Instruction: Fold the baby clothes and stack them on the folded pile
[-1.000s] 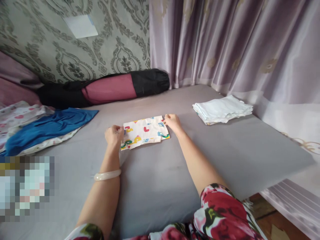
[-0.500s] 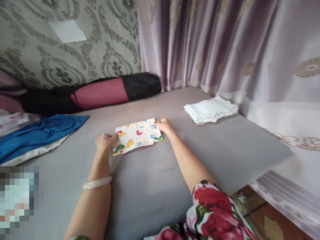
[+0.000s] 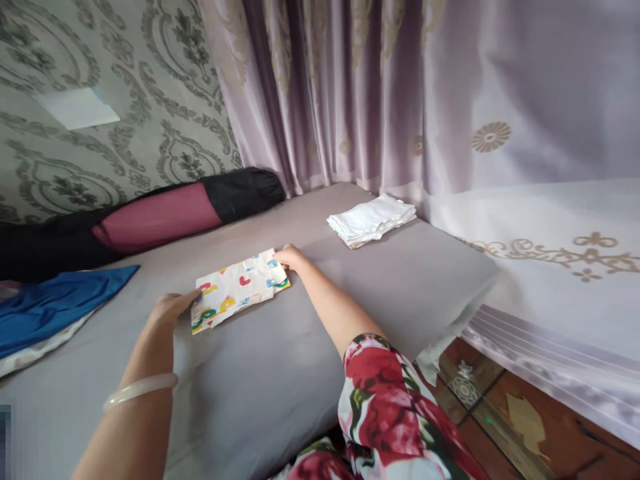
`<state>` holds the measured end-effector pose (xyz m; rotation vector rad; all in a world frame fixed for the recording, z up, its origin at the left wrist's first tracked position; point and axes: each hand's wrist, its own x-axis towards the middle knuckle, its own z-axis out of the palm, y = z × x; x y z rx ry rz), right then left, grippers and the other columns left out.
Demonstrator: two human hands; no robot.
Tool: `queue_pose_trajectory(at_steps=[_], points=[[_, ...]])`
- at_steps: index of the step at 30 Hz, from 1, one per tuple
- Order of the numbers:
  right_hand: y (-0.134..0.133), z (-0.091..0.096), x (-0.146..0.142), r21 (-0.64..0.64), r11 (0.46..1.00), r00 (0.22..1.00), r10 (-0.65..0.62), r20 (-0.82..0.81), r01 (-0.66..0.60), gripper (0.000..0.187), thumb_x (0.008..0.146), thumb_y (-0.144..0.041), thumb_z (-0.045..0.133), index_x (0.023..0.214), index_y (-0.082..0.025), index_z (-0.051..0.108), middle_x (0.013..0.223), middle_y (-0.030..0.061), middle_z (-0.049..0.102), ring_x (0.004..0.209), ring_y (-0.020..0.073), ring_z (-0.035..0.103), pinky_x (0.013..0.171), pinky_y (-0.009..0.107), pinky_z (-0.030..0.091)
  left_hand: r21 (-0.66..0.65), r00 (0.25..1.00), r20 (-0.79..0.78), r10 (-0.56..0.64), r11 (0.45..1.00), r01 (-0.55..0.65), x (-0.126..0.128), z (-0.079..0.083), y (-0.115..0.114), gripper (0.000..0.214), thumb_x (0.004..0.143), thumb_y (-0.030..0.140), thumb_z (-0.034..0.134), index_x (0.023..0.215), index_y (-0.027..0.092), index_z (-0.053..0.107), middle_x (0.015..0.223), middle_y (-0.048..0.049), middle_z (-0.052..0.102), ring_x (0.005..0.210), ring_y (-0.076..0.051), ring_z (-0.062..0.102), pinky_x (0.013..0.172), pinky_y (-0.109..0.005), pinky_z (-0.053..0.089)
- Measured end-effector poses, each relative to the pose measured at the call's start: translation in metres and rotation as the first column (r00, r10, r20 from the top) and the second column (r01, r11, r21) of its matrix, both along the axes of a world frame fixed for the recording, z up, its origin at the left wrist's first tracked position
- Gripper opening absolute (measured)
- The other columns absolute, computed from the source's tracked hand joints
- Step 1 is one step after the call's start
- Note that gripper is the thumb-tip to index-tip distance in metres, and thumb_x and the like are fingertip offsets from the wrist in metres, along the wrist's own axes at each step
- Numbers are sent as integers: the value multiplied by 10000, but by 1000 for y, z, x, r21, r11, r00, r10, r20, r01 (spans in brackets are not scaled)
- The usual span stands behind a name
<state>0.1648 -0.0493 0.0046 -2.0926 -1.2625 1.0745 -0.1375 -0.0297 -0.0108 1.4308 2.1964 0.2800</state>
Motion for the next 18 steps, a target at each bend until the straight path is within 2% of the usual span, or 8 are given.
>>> queue_pose_trajectory(at_steps=[7, 10, 12, 15, 18], points=[[-11, 9, -3, -10, 1000, 999, -1, -36, 1, 145, 754, -185, 700, 644, -127, 627, 343, -70, 409, 331, 65, 378, 393, 170, 310, 96, 976, 215, -41, 995, 21, 0, 7, -16, 297, 624, 482, 668, 609, 189, 618, 497, -11, 551, 567, -200, 544, 500, -273, 377], [-16, 12, -2, -18, 1000, 999, 16, -29, -16, 147, 741, -152, 692, 616, -132, 617, 338, -68, 414, 335, 66, 389, 391, 165, 310, 87, 956, 289, -51, 996, 26, 5, 16, -19, 255, 632, 425, 682, 617, 175, 631, 492, 3, 545, 566, -163, 524, 497, -240, 351], [-19, 14, 0, -18, 999, 999, 29, -26, -30, 161, 743, -148, 685, 602, -138, 607, 340, -65, 421, 339, 67, 396, 389, 162, 307, 50, 950, 312, 1, 999, -18, 8, 23, -19, 252, 626, 420, 720, 636, 182, 639, 489, 23, 547, 570, -144, 518, 499, -223, 338], [-23, 16, 3, -16, 999, 999, 47, -26, -48, 173, 750, -159, 685, 601, -144, 599, 345, -69, 422, 345, 63, 399, 389, 157, 304, -22, 932, 348, 97, 995, -96, 8, 30, -18, 346, 600, 513, 768, 604, 199, 621, 453, 55, 535, 529, -114, 478, 502, -213, 321], [-25, 16, 5, -15, 998, 997, 66, -28, -66, 181, 751, -165, 689, 596, -146, 597, 350, -75, 419, 349, 60, 397, 391, 156, 302, -40, 899, 433, 73, 997, -62, 4, 33, -18, 480, 493, 629, 800, 540, 196, 597, 424, 59, 537, 490, -96, 425, 489, -214, 294]])
